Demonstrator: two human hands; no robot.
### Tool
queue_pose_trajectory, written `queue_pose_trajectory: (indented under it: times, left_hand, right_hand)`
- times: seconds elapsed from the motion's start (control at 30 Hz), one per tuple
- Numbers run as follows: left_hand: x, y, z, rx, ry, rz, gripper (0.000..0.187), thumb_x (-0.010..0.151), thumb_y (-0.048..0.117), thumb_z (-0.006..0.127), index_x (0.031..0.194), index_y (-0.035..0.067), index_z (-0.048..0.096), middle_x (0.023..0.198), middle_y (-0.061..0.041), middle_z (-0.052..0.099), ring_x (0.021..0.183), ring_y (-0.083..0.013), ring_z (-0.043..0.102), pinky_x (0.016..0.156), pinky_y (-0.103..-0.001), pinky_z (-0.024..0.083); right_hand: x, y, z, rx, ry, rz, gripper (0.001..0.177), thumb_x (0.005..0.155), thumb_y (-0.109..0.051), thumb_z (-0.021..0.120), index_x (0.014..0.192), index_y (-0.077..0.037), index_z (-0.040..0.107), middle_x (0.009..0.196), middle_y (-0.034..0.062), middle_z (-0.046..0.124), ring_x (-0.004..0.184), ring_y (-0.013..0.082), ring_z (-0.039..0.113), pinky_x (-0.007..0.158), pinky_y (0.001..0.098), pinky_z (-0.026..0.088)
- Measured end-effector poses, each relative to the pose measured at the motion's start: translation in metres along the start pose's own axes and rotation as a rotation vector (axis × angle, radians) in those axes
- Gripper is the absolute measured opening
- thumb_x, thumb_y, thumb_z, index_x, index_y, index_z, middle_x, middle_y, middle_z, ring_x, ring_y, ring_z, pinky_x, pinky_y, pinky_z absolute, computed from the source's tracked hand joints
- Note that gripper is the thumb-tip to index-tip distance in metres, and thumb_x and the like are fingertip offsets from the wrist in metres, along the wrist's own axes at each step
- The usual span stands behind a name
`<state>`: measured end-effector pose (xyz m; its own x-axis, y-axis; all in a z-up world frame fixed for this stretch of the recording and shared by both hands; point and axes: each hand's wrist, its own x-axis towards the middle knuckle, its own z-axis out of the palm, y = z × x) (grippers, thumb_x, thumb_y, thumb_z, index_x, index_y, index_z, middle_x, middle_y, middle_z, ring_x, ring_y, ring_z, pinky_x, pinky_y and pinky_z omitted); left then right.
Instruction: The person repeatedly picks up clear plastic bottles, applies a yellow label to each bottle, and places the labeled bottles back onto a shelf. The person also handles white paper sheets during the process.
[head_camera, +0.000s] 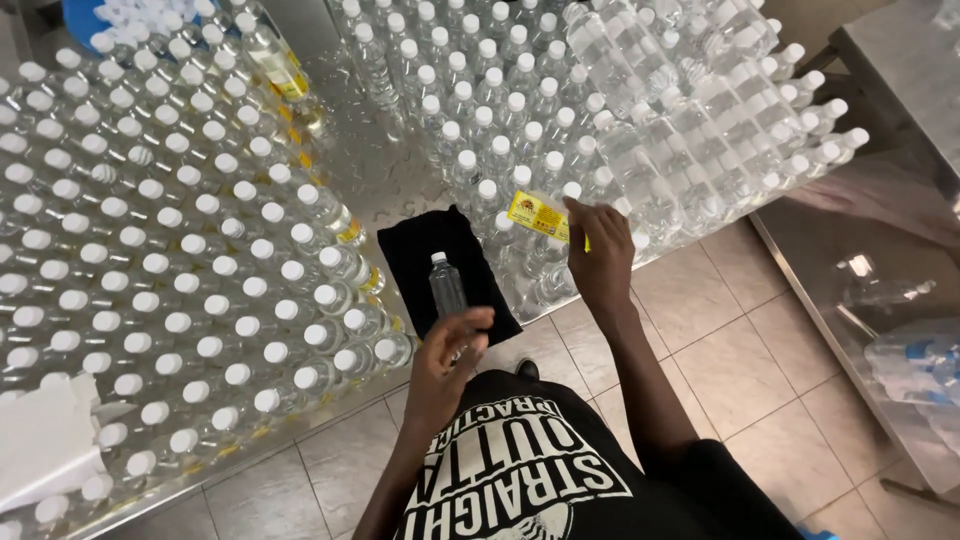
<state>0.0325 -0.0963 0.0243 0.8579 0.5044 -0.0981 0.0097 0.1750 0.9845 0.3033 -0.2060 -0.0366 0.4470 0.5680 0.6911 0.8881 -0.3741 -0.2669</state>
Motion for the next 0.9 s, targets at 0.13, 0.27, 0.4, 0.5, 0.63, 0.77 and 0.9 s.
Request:
queue_pose_trajectory:
  times: [0.13,0.27,0.4,0.5,0.63,0.77,0.9]
  left_hand:
    - [0.043,-0.011,0.010,-0.041,0.212,0.214,0.051,0.105,0.028,0.076,0.148,0.004,0.063,0.142,-0.017,0.070,0.131,-0.0314,0.068,0.107,-0.046,0.058]
    - [0.064,-0.019,0.020,-0.090,0.297,0.236,0.048,0.104,0.025,0.080,0.146,0.008,0.066,0.127,-0.009,0.072,0.109,-0.0146,0.070,0.098,-0.037,0.062]
    - [0.064,-0.030,0.019,-0.079,0.380,0.259,0.035,0.104,0.020,0.080,0.136,0.006,0.074,0.112,-0.010,0.076,0.093,-0.0135,0.073,0.085,-0.035,0.064]
    - [0.062,-0.035,0.020,-0.098,0.387,0.272,0.027,0.103,0.011,0.081,0.128,0.002,0.077,0.100,-0.013,0.078,0.087,-0.0156,0.075,0.083,-0.037,0.064]
    - [0.058,-0.037,0.022,-0.097,0.349,0.235,0.023,0.102,0.010,0.082,0.121,0.000,0.078,0.090,-0.014,0.080,0.081,-0.0189,0.080,0.081,-0.035,0.064]
    - [0.055,-0.043,0.019,-0.106,0.365,0.234,0.025,0.098,0.009,0.085,0.120,-0.001,0.079,0.091,-0.014,0.079,0.082,-0.0183,0.080,0.082,-0.036,0.066]
    - [0.047,-0.053,0.022,-0.094,0.338,0.145,0.030,0.100,0.015,0.085,0.121,-0.003,0.077,0.093,-0.018,0.080,0.084,-0.0220,0.079,0.084,-0.040,0.065]
  right_hand:
    - [0.011,-0.054,-0.043,0.626,-0.103,0.349,0.032,0.107,-0.002,0.069,0.137,-0.009,0.076,0.122,0.0124,0.078,0.115,0.0360,0.074,0.106,0.0504,0.056]
    - [0.002,-0.076,-0.049,0.971,-0.330,0.544,0.031,0.107,-0.007,0.069,0.138,-0.008,0.072,0.136,0.0153,0.075,0.130,0.0392,0.071,0.117,0.0562,0.051]
    - [-0.001,-0.090,-0.049,0.897,-0.362,0.536,0.034,0.103,-0.012,0.075,0.136,-0.006,0.074,0.129,0.0151,0.077,0.126,0.0348,0.074,0.114,0.0489,0.054]
    - [-0.008,-0.095,-0.043,0.656,-0.252,0.276,0.052,0.093,-0.019,0.091,0.138,-0.003,0.072,0.129,0.0184,0.071,0.126,0.0418,0.070,0.109,0.0542,0.056]
    - [-0.025,-0.089,-0.028,0.675,-0.287,0.311,0.040,0.092,-0.021,0.092,0.128,-0.007,0.079,0.115,0.0109,0.078,0.114,0.0324,0.076,0.102,0.0458,0.059]
    - [-0.028,-0.093,-0.024,0.984,-0.364,0.615,0.026,0.095,-0.020,0.089,0.119,-0.011,0.083,0.104,0.0058,0.084,0.106,0.0182,0.079,0.101,0.0397,0.060]
    - [-0.023,-0.100,-0.031,1.091,-0.370,0.859,0.021,0.100,-0.016,0.084,0.118,-0.006,0.082,0.096,0.0091,0.080,0.097,0.0142,0.072,0.097,0.0396,0.060]
